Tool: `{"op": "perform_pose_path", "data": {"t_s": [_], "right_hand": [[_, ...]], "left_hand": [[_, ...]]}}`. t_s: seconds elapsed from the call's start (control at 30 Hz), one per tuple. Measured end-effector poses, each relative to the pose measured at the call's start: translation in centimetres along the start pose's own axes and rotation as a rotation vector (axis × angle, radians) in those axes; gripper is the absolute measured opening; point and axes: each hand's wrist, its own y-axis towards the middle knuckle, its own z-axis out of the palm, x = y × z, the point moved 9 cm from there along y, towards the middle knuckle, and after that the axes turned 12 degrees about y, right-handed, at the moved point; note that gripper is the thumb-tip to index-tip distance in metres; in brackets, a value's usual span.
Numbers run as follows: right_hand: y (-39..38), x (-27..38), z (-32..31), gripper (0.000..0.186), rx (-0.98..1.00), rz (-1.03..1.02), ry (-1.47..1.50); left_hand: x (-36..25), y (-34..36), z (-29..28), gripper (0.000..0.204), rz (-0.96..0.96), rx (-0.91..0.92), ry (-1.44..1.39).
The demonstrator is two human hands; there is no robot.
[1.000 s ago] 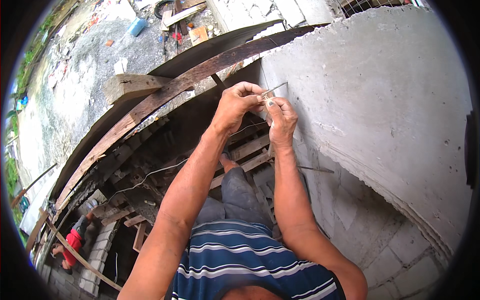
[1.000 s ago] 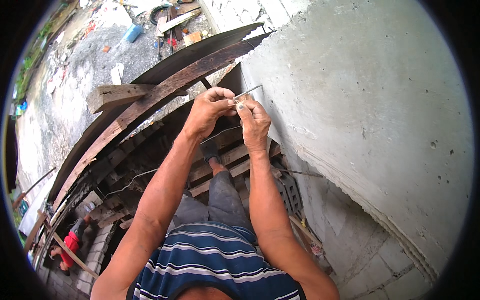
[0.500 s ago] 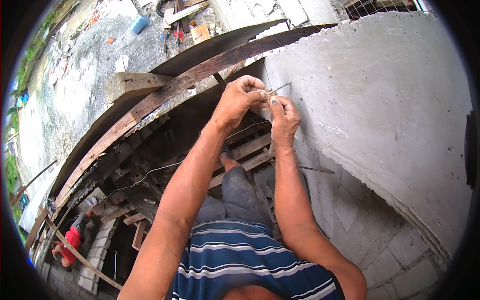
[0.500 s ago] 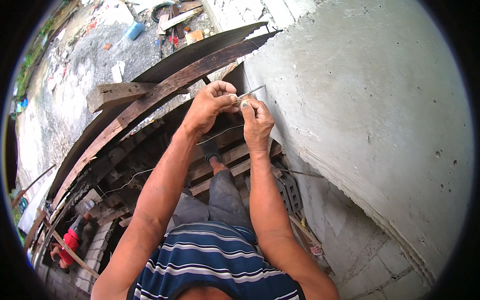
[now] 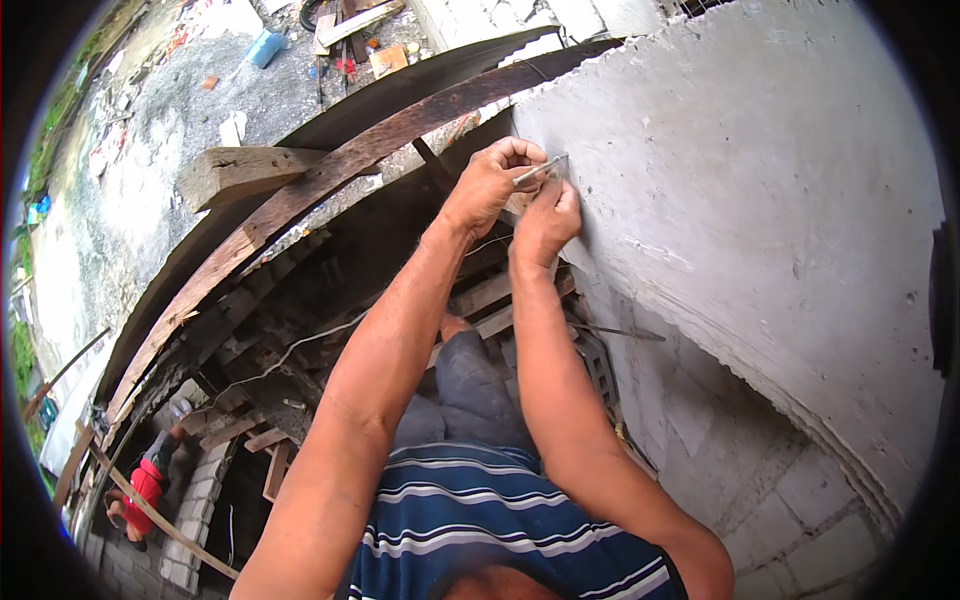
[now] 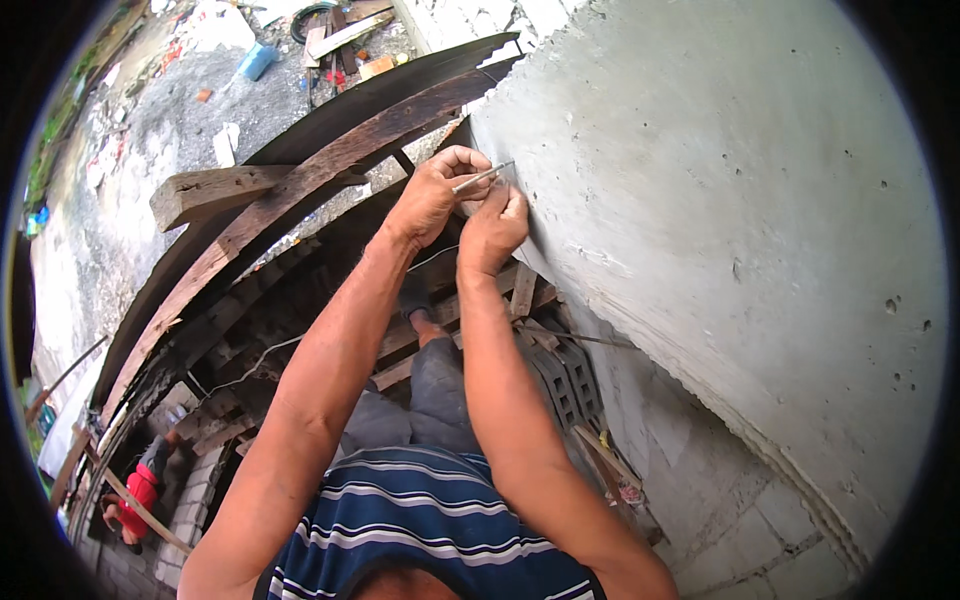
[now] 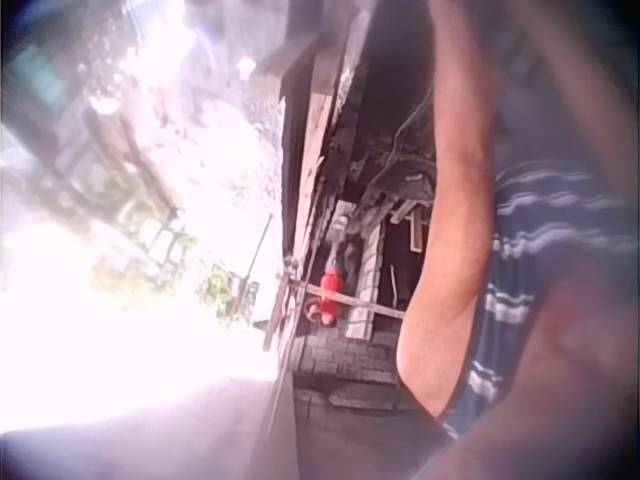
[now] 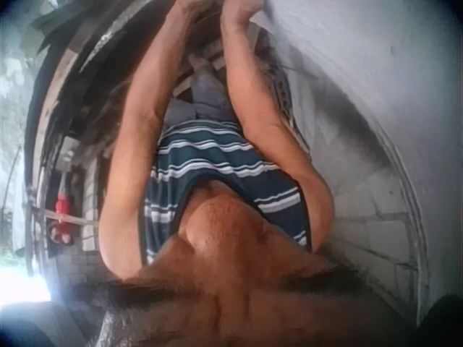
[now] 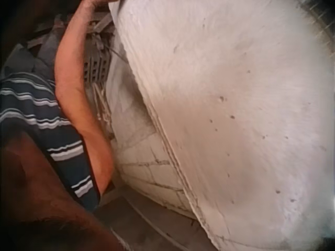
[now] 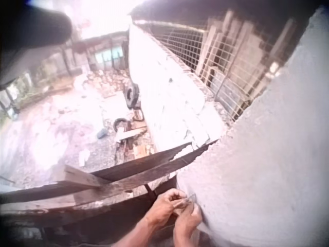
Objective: Using a tape measure and pencil to mark measurements on a concrete beam for construction.
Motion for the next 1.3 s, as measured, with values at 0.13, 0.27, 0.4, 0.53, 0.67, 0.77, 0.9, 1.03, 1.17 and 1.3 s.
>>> {"op": "perform_pose_path", "data": {"t_s": [0.13,0.27,0.4,0.53,0.67,0.77,0.9,1.03,1.17,1.3], "right_hand": [[-0.5,-6.4,-2.0,0.037,-0.095,0.112,0.012],[-1.2,-8.3,-2.9,0.028,0.0,-0.002,-0.144],[-0.4,-6.8,1.0,0.018,0.379,-0.31,-1.067],[-0.4,-10.2,0.2,0.026,0.617,0.05,-1.416],[-1.7,-9.0,-2.1,0.021,0.261,0.024,-0.14],[-1.7,-11.7,-5.9,0.023,0.083,0.358,0.044],[-2.7,-12.1,-8.6,0.024,-0.009,0.644,0.09],[-4.9,-11.7,-7.5,0.019,0.097,0.63,0.185],[-4.8,-8.6,-5.3,0.023,0.374,0.028,-0.337],[-3.4,-8.6,-6.5,0.03,0.303,0.116,-0.323]], "left_hand": [[0.4,-0.2,0.4,0.015,0.031,-0.033,0.123],[-0.6,-0.4,0.9,0.018,0.168,-0.218,0.426],[-0.6,-1.4,1.6,0.016,0.206,-0.346,0.436],[-0.5,-1.0,1.6,0.015,0.203,-0.375,0.362],[-0.4,-0.3,2.2,0.014,0.208,-0.361,0.281],[0.8,-1.3,2.2,0.013,0.121,-0.379,0.262],[1.9,-0.5,2.3,0.014,0.124,-0.328,-0.095],[3.6,0.5,2.2,0.014,0.031,-0.299,-0.14],[4.2,0.5,1.5,0.016,0.012,-0.274,-0.078],[5.0,0.9,2.3,0.019,-0.039,-0.275,-0.151]]}}
